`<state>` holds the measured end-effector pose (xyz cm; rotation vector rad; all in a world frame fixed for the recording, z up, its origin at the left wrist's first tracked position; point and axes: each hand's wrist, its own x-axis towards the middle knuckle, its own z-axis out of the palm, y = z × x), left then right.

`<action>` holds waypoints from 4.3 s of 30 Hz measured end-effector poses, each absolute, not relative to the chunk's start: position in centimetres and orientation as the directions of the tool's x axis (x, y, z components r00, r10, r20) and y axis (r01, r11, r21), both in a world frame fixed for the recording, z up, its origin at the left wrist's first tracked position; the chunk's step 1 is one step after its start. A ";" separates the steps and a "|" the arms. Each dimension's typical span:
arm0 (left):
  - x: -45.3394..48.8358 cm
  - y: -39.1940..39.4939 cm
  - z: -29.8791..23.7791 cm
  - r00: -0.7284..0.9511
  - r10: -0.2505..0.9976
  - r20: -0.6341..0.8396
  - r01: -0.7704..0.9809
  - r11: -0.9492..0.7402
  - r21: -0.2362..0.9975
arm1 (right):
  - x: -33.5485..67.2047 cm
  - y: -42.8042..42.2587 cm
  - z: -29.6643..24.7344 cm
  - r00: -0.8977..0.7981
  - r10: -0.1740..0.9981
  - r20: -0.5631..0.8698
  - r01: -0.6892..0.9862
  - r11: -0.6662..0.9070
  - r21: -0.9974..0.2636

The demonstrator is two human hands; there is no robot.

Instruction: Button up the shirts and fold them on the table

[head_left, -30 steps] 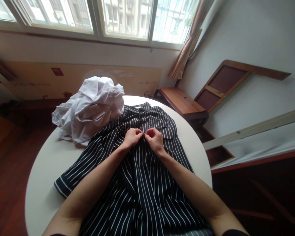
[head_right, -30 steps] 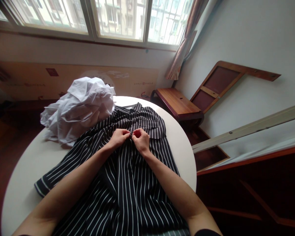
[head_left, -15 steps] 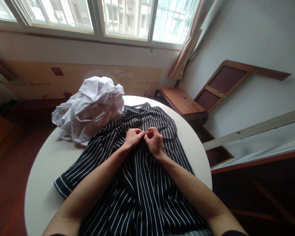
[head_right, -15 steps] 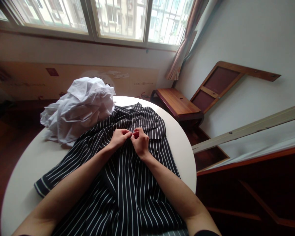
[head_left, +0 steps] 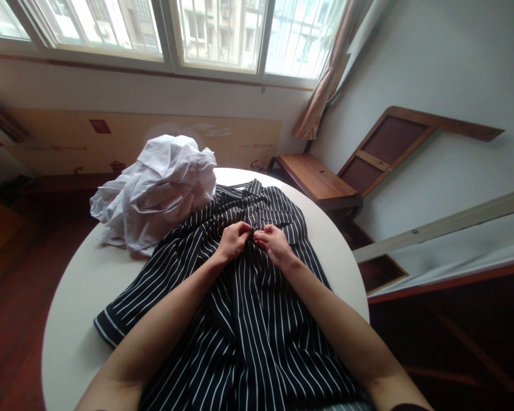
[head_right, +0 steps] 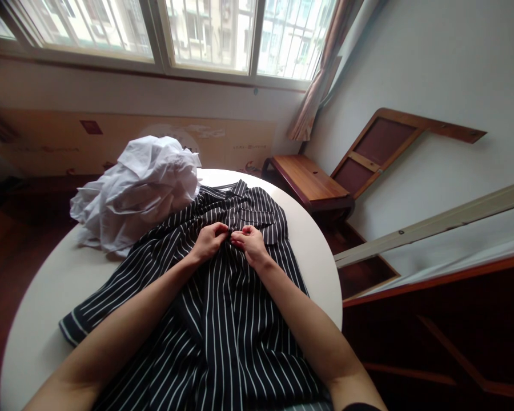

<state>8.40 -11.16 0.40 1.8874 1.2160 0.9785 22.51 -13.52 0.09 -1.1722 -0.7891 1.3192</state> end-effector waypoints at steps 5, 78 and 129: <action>7.8 -11.4 0.2 0.258 0.918 0.301 0.649 -0.396 0.649 | 24.0 -13.6 0.9 0.266 0.964 0.009 0.046 -0.003 -0.999; -0.7 -28.0 2.1 0.836 0.535 0.123 0.446 -0.792 0.417 | 28.8 -33.2 2.7 -0.474 0.872 0.123 0.751 0.473 -0.462; 9.1 -14.6 1.9 0.435 0.900 0.028 0.815 -0.407 0.412 | 24.8 -16.7 0.6 0.031 0.996 -0.082 0.392 -0.088 -0.916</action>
